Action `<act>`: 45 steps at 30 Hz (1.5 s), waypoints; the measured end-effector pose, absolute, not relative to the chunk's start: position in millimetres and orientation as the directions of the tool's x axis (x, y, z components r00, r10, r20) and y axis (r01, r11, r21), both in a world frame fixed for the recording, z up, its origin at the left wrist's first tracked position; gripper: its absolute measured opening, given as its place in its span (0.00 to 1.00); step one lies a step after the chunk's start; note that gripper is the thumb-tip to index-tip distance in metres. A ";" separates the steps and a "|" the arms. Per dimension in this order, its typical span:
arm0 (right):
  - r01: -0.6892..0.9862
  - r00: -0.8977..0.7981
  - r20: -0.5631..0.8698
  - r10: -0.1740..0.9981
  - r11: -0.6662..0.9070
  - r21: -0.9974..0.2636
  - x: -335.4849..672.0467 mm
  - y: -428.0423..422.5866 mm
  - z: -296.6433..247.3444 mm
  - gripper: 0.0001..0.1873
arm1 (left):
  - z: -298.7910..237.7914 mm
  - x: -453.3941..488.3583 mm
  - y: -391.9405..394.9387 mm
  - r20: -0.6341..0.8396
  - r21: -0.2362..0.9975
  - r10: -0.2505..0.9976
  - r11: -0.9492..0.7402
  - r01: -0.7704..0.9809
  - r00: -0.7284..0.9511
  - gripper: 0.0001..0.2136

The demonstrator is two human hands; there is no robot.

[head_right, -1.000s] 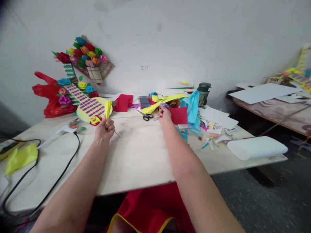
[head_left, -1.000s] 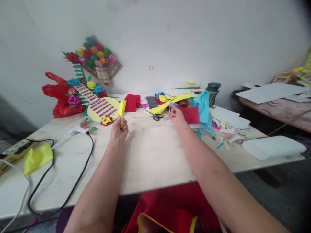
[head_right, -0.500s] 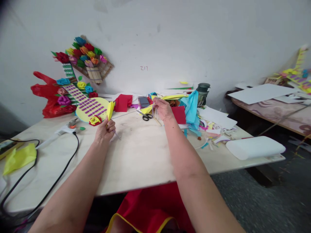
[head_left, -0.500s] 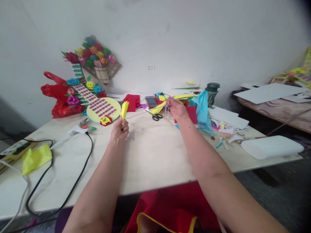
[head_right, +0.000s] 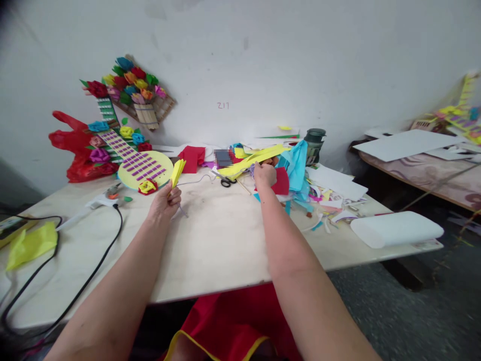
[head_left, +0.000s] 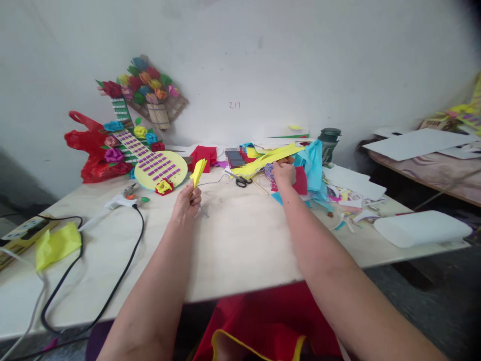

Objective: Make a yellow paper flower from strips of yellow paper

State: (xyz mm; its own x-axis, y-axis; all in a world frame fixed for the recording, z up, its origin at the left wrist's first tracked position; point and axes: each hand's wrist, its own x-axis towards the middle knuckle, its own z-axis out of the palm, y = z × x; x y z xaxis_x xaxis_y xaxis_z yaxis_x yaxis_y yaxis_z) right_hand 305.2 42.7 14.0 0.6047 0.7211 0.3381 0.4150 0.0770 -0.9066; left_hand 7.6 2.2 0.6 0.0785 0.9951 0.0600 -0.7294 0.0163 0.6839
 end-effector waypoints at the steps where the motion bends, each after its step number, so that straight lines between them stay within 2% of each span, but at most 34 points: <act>1: 0.526 0.642 0.379 0.667 -0.022 -0.850 303.9 40.5 13.7 0.15 | 0.2 7.8 2.5 0.055 0.693 0.995 0.018 -0.721 0.078 0.07; 3: 0.709 0.578 0.525 0.625 -0.066 -0.702 295.3 34.7 17.0 0.16 | -0.8 8.6 3.1 0.048 0.713 0.995 0.027 -0.701 0.087 0.06; 5: 0.843 0.390 0.679 0.623 0.056 -0.535 278.9 28.6 22.3 0.13 | -1.8 9.6 3.5 0.038 0.734 0.994 0.044 -0.677 0.106 0.06; 7: 0.884 0.196 0.761 0.618 0.224 -0.410 257.2 23.0 26.1 0.12 | -2.7 10.5 3.4 0.028 0.754 0.992 0.062 -0.654 0.125 0.07; 9: 0.861 0.059 0.762 0.645 0.353 -0.366 233.3 18.5 26.2 0.12 | -3.7 11.2 3.2 0.028 0.771 0.989 0.070 -0.633 0.144 0.07; 12: 0.766 -0.048 0.664 0.746 0.455 -0.455 199.2 14.3 19.7 0.10 | -5.4 12.3 2.9 0.022 0.796 0.984 0.090 -0.599 0.177 0.07; 15: 0.498 -0.070 0.508 0.859 0.471 -0.728 172.5 11.5 10.5 0.05 | -6.9 14.3 3.0 0.039 0.815 0.978 0.088 -0.572 0.206 0.06; 17: 0.252 -0.109 0.316 0.942 0.334 -0.908 160.4 8.7 5.5 0.10 | -7.2 16.4 2.8 0.034 0.835 0.975 0.094 -0.543 0.220 0.06; 19: 0.122 -0.198 0.150 0.969 0.176 -0.977 153.8 5.6 1.9 0.12 | -6.7 18.6 2.0 0.025 0.849 0.975 0.095 -0.519 0.219 0.06; 20: 0.128 -0.216 0.093 0.972 0.123 -0.984 152.5 4.4 0.6 0.10 | -6.2 19.6 1.6 0.024 0.853 0.976 0.093 -0.514 0.217 0.07; 22: 0.208 -0.196 0.072 0.978 0.113 -0.972 153.7 4.1 -1.4 0.04 | -5.3 20.9 0.6 0.027 0.853 0.977 0.088 -0.514 0.211 0.07; 25: 0.280 -0.121 0.204 0.971 0.231 -0.932 162.1 10.4 -3.4 0.08 | -4.5 21.4 0.1 0.010 0.843 0.978 0.104 -0.528 0.209 0.06; 28: 0.334 -0.042 0.279 0.959 0.276 -0.901 173.7 21.3 -5.6 0.11 | -4.7 20.6 0.5 -0.013 0.821 0.974 0.140 -0.554 0.227 0.05; 32: 0.510 0.004 0.252 0.968 0.215 -0.833 187.9 30.5 -8.3 0.11 | -4.4 19.7 0.2 -0.037 0.787 0.966 0.185 -0.588 0.255 0.03; 35: 0.682 0.054 0.219 0.974 0.125 -0.721 194.5 29.1 -7.6 0.11 | -3.1 19.8 -1.2 -0.058 0.767 0.963 0.212 -0.605 0.264 0.01; 37: 0.766 0.038 0.292 0.956 0.160 -0.623 195.0 25.6 -5.8 0.12 | -2.3 20.5 -2.1 -0.065 0.766 0.964 0.214 -0.607 0.258 0.01; 38: 0.783 0.009 0.350 0.937 0.211 -0.585 193.5 23.5 -4.8 0.16 | -2.2 20.9 -2.3 -0.067 0.768 0.965 0.212 -0.604 0.254 0.00; 40: 0.754 -0.061 0.439 0.897 0.329 -0.568 187.2 19.1 -2.7 0.24 | -2.5 21.9 -2.4 -0.068 0.777 0.967 0.205 -0.595 0.244 0.01; 41: 0.708 -0.087 0.444 0.892 0.369 -0.603 182.6 16.8 -1.9 0.25 | -2.9 22.4 -2.1 -0.069 0.783 0.968 0.201 -0.588 0.239 0.01; 44: 0.435 -0.186 0.272 0.944 0.327 -0.839 167.5 11.0 -1.3 0.23 | -4.6 23.6 -0.6 -0.073 0.808 0.970 0.193 -0.557 0.230 0.02; 45: 0.355 -0.242 0.232 0.942 0.308 -0.883 163.5 9.8 -2.0 0.21 | -5.1 24.0 -0.2 -0.075 0.816 0.970 0.192 -0.546 0.230 0.03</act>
